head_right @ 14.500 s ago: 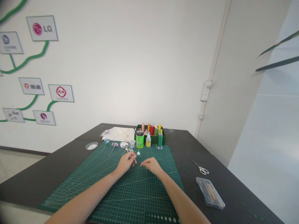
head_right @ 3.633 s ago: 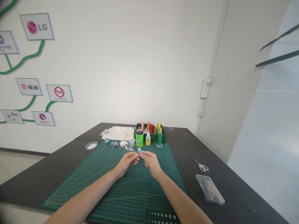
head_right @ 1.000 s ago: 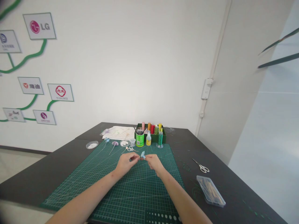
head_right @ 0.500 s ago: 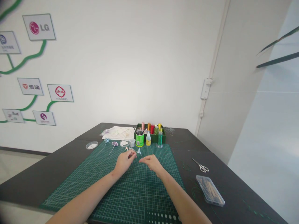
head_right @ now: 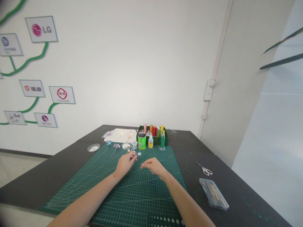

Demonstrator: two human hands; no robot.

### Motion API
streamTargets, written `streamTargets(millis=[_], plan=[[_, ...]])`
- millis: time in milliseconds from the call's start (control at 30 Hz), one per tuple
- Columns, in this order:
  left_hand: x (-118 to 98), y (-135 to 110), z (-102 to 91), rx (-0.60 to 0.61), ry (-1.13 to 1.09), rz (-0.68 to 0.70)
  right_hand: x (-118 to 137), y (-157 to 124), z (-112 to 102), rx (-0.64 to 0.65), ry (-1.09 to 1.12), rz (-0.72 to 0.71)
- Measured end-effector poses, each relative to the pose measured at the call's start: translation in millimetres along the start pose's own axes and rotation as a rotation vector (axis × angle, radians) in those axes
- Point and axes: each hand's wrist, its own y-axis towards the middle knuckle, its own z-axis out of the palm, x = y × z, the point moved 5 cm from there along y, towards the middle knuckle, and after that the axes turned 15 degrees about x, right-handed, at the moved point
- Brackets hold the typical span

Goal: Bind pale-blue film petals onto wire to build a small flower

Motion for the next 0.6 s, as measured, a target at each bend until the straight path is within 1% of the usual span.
streamTargets(millis=[167,300,500,600], plan=[[0.4,0.2,5.0,0.035,0.010,0.016,6.8,-1.4,0.6,0.037,0.104,-0.096],[-2.8,-1.3,8.3,0.051,0.004,0.020,8.7,-1.9,1.5,0.034,0.129,-0.129],[-2.3,0.1,9.7,0.052,-0.034,0.033,7.1,-1.2,0.4,0.036,0.089,-0.123],[1.4,2.2,10.6,0.064,-0.063,0.015,5.9,-2.2,-2.4,0.051,-0.011,-0.095]])
